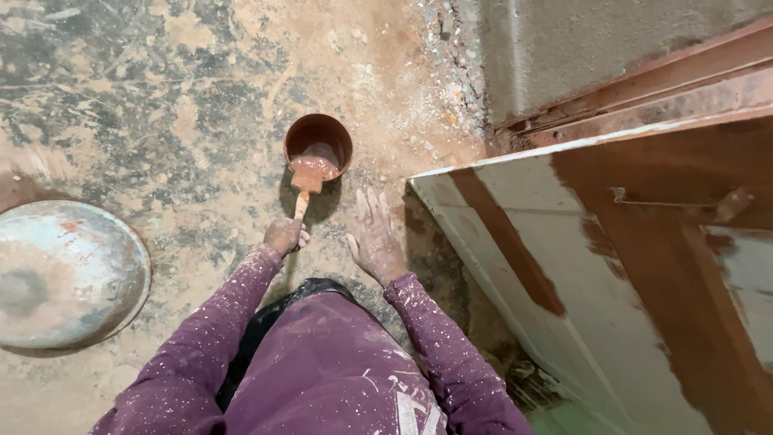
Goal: The person paints a wooden door panel with reddish-brown paint using a brush, applying strokes along the frame and rails while standing on a staircase. They dip the brush into a paint pot on the floor and continue coating the bare wood sections of the door.
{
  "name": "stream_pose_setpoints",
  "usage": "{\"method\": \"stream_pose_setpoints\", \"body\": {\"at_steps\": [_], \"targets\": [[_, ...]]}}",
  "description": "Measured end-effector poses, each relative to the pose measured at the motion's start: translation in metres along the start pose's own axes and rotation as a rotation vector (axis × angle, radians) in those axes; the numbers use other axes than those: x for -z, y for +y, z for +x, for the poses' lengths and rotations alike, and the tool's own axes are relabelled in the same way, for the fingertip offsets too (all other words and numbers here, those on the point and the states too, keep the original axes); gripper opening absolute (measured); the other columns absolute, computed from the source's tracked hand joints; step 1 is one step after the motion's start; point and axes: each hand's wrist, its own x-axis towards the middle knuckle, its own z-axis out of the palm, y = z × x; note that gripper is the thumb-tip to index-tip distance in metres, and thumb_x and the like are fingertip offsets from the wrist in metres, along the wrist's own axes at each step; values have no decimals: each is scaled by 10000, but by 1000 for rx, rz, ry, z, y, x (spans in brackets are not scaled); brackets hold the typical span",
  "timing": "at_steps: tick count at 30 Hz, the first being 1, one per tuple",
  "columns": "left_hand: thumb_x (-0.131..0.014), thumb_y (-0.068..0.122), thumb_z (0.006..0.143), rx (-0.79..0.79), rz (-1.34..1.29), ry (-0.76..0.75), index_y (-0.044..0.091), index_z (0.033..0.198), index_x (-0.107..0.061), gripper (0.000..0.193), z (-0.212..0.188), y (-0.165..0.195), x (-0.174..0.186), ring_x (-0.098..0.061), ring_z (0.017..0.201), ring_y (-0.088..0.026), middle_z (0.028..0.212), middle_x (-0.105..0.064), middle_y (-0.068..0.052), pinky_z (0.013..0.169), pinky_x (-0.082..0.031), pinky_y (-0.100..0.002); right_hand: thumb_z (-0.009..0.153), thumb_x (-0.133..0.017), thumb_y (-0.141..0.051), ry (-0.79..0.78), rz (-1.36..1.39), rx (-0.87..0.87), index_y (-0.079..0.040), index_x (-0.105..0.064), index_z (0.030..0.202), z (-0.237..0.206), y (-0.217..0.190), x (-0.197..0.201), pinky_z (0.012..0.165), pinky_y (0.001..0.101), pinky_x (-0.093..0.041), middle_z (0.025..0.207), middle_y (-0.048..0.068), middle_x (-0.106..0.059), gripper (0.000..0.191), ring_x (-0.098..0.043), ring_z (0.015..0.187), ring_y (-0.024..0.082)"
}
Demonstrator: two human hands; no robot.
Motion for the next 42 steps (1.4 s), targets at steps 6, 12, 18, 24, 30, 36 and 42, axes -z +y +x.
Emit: {"method": "stream_pose_setpoints", "body": {"at_steps": [6, 12, 18, 24, 30, 36, 42], "targets": [[-536, 351, 1034, 128, -158, -13, -9, 997, -641, 377, -7, 2, -3, -615, 541, -159, 765, -714, -100, 488, -481, -300, 876, -709, -319, -8, -102, -96, -8, -187, 1594, -3, 1, 11, 1235, 551, -175, 1633, 239, -245, 941, -205, 1523, 416], [-536, 355, 1038, 125, -172, -18, -41, 1032, -611, 403, -18, 9, -11, -635, 570, -193, 800, -716, -140, 494, -496, -325, 879, -709, -282, 72, 3, -66, 4, -195, 1602, -7, 3, 18, 1260, 520, -190, 1627, 269, -262, 932, -223, 1523, 428], [-479, 523, 1025, 401, -159, -39, 21, 1166, -541, 525, -15, 26, -17, -699, 717, -227, 951, -747, -155, 617, -590, -359, 858, -725, -280, 111, -44, -31, 29, -198, 1585, -9, 3, 27, 1260, 535, -165, 1605, 294, -266, 950, -235, 1510, 450], [-485, 392, 1042, 304, -195, -59, 51, 1183, -525, 371, -4, 42, -18, -731, 783, -249, 969, -762, -161, 661, -624, -399, 862, -724, -279, 25, -29, -106, 6, -215, 1590, -8, -4, 36, 1221, 523, -213, 1606, 274, -273, 933, -241, 1494, 459], [-464, 264, 1075, -25, 65, 278, 37, 1118, -621, 279, -6, 52, -17, -696, 897, -325, 1009, -729, -188, 785, -573, -474, 850, -729, -289, 80, -12, -48, 30, -194, 1577, -10, -7, 42, 1234, 548, -232, 1600, 290, -273, 957, -259, 1485, 465], [-477, 149, 1029, -479, 1259, 330, 26, 1040, -717, 270, -13, 60, -11, -674, 947, -290, 1002, -697, -159, 834, -561, -472, 854, -730, -293, 22, -71, -106, 24, -196, 1579, -12, -9, 44, 1213, 525, -292, 1590, 289, -275, 955, -243, 1472, 479], [-511, 100, 987, -525, 1654, 167, 88, 1024, -743, 235, -20, 55, -6, -600, 1048, -277, 1017, -665, -131, 912, -495, -442, 837, -745, -273, 134, -33, -88, 17, -168, 1590, -17, -9, 44, 1184, 489, -369, 1622, 276, -259, 992, -244, 1515, 432]]}}
